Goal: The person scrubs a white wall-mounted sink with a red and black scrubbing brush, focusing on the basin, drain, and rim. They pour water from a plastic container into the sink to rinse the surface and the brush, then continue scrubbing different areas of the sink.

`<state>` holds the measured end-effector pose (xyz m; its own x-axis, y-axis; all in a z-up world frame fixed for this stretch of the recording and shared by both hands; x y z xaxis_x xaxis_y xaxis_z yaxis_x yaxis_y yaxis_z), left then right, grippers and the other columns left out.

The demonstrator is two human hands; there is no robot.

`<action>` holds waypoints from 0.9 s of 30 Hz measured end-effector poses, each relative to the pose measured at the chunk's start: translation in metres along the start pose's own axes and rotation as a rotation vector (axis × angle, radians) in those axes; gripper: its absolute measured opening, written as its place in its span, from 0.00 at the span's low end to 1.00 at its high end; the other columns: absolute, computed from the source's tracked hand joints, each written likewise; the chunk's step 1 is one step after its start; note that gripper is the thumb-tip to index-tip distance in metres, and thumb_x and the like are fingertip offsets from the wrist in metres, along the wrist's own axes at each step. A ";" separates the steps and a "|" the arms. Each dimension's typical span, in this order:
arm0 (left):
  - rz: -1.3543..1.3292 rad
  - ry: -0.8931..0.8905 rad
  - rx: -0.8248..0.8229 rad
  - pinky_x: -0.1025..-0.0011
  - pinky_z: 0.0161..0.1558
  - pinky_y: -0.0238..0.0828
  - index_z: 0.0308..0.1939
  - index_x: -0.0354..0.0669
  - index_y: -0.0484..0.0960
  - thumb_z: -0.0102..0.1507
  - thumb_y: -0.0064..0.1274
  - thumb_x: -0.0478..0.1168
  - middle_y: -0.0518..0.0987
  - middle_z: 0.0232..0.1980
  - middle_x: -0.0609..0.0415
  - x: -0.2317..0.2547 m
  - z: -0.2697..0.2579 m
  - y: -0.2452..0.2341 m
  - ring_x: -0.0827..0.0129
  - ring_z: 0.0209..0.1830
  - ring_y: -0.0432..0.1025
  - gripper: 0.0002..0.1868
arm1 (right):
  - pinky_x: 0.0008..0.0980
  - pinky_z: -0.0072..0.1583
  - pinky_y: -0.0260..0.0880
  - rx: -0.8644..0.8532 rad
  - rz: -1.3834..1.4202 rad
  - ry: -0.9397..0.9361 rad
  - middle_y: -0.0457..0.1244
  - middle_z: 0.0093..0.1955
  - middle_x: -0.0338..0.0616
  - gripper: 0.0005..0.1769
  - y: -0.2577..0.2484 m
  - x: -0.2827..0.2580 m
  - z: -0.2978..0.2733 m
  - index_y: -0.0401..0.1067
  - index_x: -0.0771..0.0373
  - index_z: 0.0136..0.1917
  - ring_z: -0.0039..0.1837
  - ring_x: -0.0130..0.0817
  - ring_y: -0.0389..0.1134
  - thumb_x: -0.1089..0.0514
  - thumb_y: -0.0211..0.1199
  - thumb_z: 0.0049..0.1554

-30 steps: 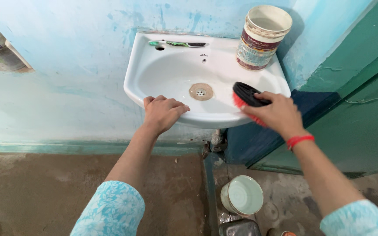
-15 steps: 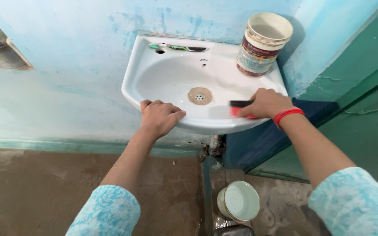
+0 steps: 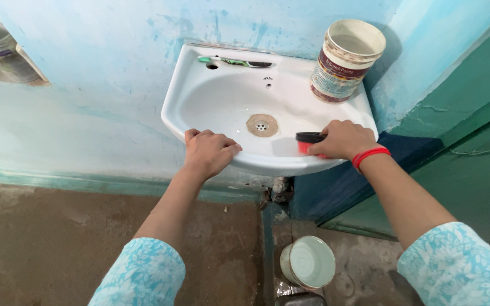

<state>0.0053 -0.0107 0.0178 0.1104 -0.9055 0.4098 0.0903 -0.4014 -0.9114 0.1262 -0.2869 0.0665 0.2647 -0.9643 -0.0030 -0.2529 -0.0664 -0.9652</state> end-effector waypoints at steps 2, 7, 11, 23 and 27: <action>-0.002 0.000 0.003 0.57 0.70 0.44 0.43 0.61 0.91 0.63 0.44 0.55 0.87 0.44 0.57 -0.001 0.001 0.002 0.66 0.56 0.73 0.19 | 0.44 0.57 0.75 0.072 -0.037 0.015 0.73 0.50 0.46 0.32 -0.001 -0.006 -0.010 0.85 0.45 0.54 0.53 0.47 0.75 0.32 0.69 0.38; 0.076 0.072 0.030 0.54 0.67 0.47 0.46 0.59 0.89 0.67 0.38 0.54 0.85 0.49 0.58 -0.005 0.003 0.008 0.61 0.56 0.71 0.21 | 0.43 0.55 0.75 0.116 0.399 -0.162 0.74 0.46 0.48 0.37 0.015 -0.068 -0.036 0.81 0.47 0.57 0.50 0.46 0.76 0.28 0.68 0.39; 0.132 0.205 0.143 0.53 0.65 0.50 0.55 0.58 0.82 0.71 0.30 0.52 0.82 0.55 0.58 -0.010 -0.001 0.014 0.55 0.57 0.69 0.23 | 0.45 0.55 0.74 0.303 0.425 -0.219 0.72 0.49 0.53 0.37 0.019 -0.096 -0.053 0.81 0.49 0.59 0.52 0.51 0.74 0.30 0.68 0.41; -0.329 0.130 0.473 0.54 0.70 0.50 0.59 0.39 0.75 0.71 0.39 0.50 0.70 0.67 0.44 -0.052 -0.017 0.018 0.50 0.72 0.60 0.22 | 0.45 0.61 0.71 0.579 0.527 -0.529 0.65 0.60 0.56 0.35 0.035 -0.117 -0.063 0.78 0.52 0.62 0.59 0.53 0.70 0.37 0.75 0.45; -0.826 0.086 0.609 0.60 0.71 0.57 0.65 0.36 0.69 0.75 0.35 0.50 0.67 0.69 0.42 -0.066 -0.026 0.018 0.52 0.72 0.60 0.24 | 0.48 0.62 0.68 0.884 0.460 -0.679 0.59 0.65 0.57 0.39 0.052 -0.170 -0.079 0.71 0.53 0.68 0.62 0.58 0.65 0.47 0.78 0.45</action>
<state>-0.0261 0.0379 -0.0261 -0.2833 -0.3949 0.8740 0.5949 -0.7871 -0.1628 -0.0057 -0.1468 0.0379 0.8200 -0.5022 -0.2745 0.2020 0.7028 -0.6821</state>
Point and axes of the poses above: each hand's wrist, its own z-axis towards the middle knuckle, its own y-axis out of the palm, x = y × z, the point moved 1 cm from there along z, towards the middle knuckle
